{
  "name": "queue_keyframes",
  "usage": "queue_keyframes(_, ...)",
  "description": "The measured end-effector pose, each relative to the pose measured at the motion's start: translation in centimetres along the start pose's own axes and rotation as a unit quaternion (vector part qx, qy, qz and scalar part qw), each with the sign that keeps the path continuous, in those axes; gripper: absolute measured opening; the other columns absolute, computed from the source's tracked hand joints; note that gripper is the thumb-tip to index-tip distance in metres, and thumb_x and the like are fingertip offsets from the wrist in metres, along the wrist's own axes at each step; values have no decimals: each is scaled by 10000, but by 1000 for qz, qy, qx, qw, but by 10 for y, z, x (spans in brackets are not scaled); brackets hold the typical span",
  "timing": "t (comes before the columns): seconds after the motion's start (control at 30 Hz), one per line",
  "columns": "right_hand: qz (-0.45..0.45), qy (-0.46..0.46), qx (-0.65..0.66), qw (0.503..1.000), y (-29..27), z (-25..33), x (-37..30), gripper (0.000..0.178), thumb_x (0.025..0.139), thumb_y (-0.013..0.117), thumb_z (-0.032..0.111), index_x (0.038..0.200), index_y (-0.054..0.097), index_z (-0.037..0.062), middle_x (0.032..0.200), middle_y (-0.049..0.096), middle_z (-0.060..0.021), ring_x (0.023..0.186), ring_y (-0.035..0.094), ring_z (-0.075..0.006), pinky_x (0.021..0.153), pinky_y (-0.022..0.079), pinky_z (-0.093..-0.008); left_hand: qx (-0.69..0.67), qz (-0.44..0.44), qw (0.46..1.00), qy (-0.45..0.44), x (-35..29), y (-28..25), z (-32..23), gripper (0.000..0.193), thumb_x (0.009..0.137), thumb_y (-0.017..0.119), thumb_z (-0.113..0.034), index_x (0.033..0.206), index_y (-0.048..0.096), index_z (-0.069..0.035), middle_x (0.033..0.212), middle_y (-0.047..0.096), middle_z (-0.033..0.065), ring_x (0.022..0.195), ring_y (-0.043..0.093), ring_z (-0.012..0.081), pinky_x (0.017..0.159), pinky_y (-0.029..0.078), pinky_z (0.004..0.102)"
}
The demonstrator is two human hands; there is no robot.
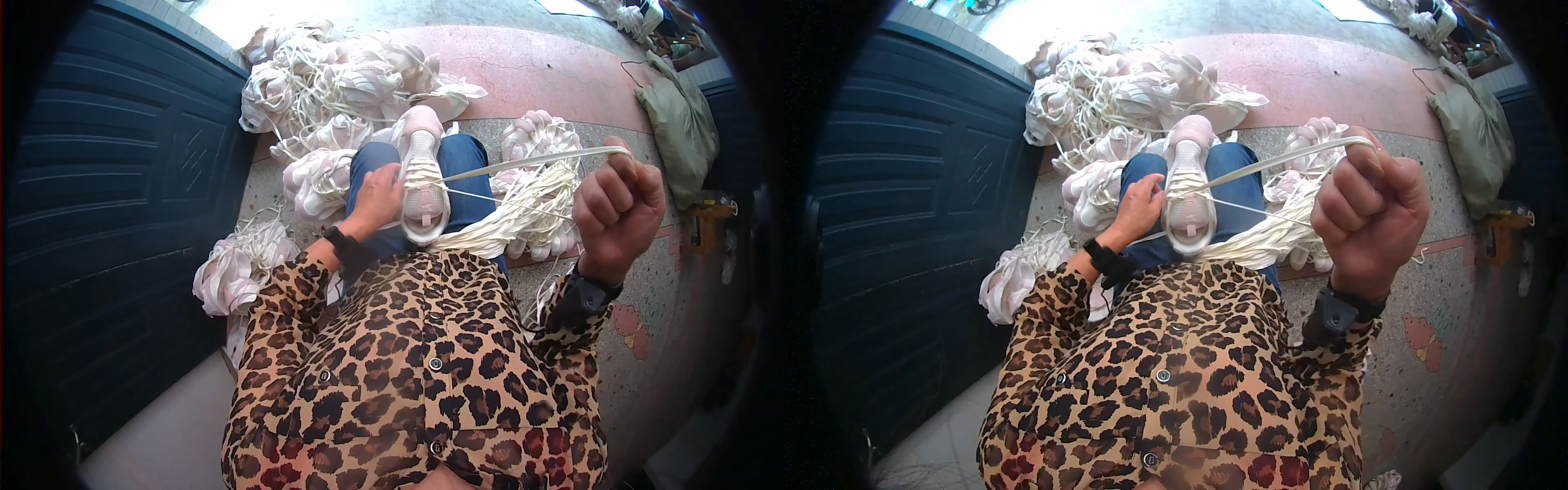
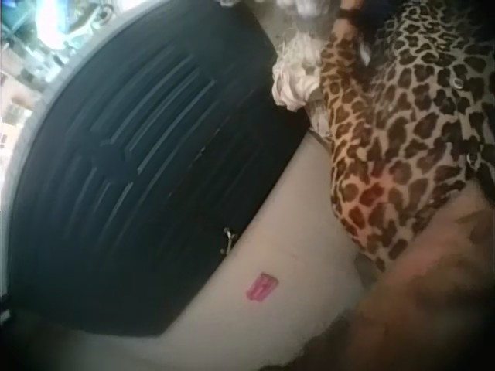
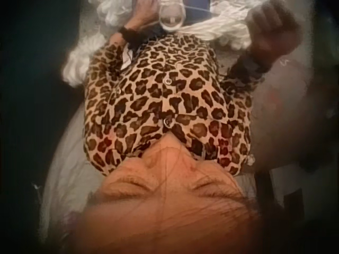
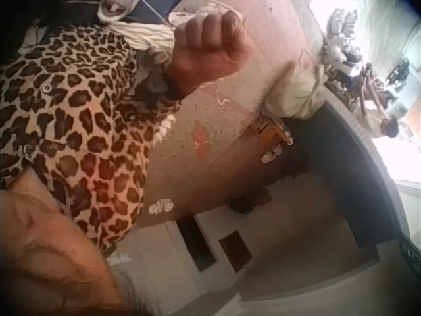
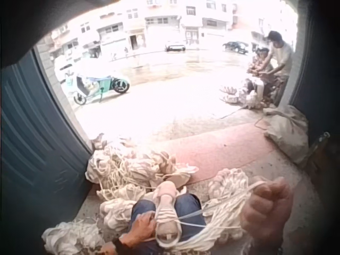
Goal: Insert laces into a large number of shoe uppers and bundle them together.
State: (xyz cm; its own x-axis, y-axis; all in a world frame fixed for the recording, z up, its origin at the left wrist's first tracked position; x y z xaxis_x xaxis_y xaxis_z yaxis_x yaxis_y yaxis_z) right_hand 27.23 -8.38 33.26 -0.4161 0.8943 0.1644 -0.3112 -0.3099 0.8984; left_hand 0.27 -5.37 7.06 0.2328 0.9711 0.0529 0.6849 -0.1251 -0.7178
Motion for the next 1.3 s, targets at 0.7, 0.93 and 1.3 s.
queue_keyframes(0.7, -95, 108, -174, 974, -11, -75, 53, 268, 1059, 392, 289, 838, 432, 143, 615, 313, 70, 537, 294, -75, 536, 290, -249, -31, 297, 914, 273, 62, 125, -15, 160, 850, 643, -147, 842, 721, -7, 859, 704, 195, 848, 676, 363, 751, 537, 457)
queue_keyframes(0.93, -75, 76, 72, 992, 49, -53, 57, 265, 1079, 367, 274, 847, 401, 152, 615, 272, 86, 488, 220, -40, 427, 208, -215, 40, 385, 906, 169, 77, 98, -37, 288, 907, 619, -256, 920, 726, 11, 911, 708, 251, 873, 686, 420, 778, 527, 464)
queue_keyframes(1.3, -11, 73, -80, 994, 31, -61, 101, 310, 1048, 442, 265, 771, 396, 137, 609, 300, 77, 499, 234, -53, 481, 233, -237, -178, 352, 912, 115, 22, -23, -114, 330, 953, 662, -178, 1232, 668, -2, 1049, 721, 77, 917, 670, 137, 835, 534, 293)
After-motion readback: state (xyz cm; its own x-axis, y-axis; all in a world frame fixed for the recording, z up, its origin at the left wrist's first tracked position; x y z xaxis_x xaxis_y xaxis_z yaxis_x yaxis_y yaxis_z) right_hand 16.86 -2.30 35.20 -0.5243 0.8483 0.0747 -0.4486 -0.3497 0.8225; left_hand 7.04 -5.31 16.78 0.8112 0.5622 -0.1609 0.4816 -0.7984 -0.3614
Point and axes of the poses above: each hand's wrist, its own x-axis towards the middle knuckle, its own y-axis out of the palm, z = x × y, the point moved 8 cm from there along x, towards the middle knuckle
